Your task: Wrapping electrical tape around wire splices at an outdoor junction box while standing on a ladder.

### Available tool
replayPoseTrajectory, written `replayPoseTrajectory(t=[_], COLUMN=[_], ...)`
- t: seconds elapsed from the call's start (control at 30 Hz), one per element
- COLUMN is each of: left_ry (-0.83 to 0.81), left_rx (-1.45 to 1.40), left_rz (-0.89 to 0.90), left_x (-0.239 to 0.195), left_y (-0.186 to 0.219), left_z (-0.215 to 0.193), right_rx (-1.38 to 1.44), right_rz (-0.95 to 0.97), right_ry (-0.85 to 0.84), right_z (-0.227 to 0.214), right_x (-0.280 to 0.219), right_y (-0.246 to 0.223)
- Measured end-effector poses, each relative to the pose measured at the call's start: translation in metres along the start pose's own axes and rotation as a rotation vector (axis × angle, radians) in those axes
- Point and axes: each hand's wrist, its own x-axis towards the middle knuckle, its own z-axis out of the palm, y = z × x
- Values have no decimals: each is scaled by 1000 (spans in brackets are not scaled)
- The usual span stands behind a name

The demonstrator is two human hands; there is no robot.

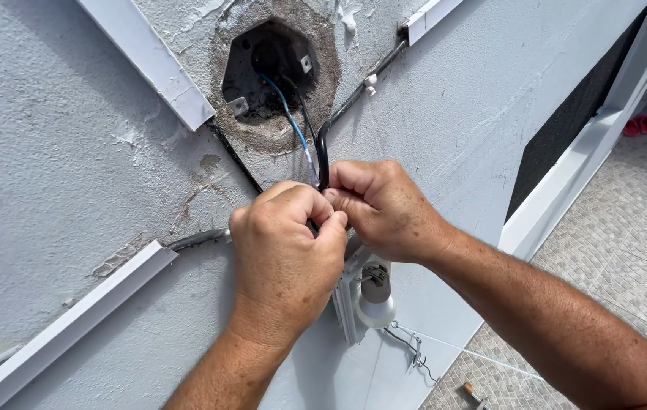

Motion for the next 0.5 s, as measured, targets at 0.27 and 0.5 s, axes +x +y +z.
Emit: replayPoseTrajectory(t=[0.27, 0.5], left_ry=[61, 23], left_rx=[-6, -46], left_rz=[99, -14], left_x=[-7, -12], left_y=[-2, -1], left_z=[5, -3], right_rx=[411, 552], right_rz=[265, 175], right_ry=[-164, -267], right_z=[-14, -21], right_x=[-1, 1], right_y=[5, -15])
